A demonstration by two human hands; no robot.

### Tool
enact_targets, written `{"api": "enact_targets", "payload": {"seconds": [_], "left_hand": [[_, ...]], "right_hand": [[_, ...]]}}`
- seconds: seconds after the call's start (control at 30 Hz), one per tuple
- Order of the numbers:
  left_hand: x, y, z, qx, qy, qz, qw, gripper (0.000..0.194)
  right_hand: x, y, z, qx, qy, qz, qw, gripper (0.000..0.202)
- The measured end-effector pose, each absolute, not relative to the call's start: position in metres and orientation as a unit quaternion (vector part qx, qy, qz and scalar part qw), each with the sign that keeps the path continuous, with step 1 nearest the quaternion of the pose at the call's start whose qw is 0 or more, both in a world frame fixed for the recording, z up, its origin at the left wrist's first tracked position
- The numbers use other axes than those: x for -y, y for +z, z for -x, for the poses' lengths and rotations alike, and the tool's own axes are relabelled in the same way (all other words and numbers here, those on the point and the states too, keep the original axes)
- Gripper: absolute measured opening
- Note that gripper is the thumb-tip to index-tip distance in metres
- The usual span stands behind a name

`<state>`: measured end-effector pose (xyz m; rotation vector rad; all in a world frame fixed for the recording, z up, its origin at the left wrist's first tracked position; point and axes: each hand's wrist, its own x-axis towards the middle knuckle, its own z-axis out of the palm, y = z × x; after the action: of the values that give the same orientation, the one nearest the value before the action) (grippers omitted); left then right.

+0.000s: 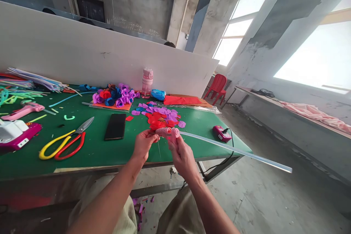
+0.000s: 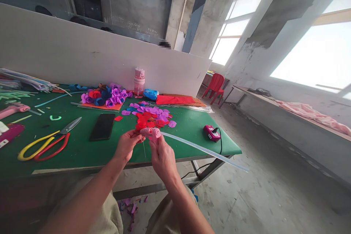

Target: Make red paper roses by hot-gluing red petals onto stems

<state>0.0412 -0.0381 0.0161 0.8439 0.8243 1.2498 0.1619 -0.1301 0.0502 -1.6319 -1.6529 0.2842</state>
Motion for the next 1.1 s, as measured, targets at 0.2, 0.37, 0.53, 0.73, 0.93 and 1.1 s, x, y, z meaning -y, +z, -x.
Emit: {"api": "enact_targets", "payload": {"seconds": [0.2,0.37,0.53,0.73,0.93,1.1], "left_hand": [[0.038,0.017,-0.043,-0.368,0.552,-0.371,0.650,0.023],[0.039,0.017,-0.042,-0.378,0.551,-0.377,0.642,0.020],[0.040,0.019,-0.042,-0.386,0.546,-0.380,0.639,0.023],[0.040,0.019,-0.042,-0.382,0.543,-0.378,0.646,0.025],[0.038,0.015,-0.042,-0.366,0.538,-0.367,0.665,0.030],[0.035,0.014,-0.040,-0.338,0.535,-0.331,0.700,0.034]], "right_hand": [[0.129,0.053,-0.160,0.648,0.105,0.649,0.385,0.035],[0.129,0.052,-0.162,0.652,0.099,0.651,0.376,0.035],[0.129,0.052,-0.161,0.648,0.113,0.646,0.387,0.039],[0.128,0.050,-0.163,0.634,0.140,0.640,0.412,0.027],[0.125,0.042,-0.168,0.559,0.265,0.611,0.494,0.028],[0.125,0.040,-0.170,0.476,0.378,0.573,0.550,0.033]]}}
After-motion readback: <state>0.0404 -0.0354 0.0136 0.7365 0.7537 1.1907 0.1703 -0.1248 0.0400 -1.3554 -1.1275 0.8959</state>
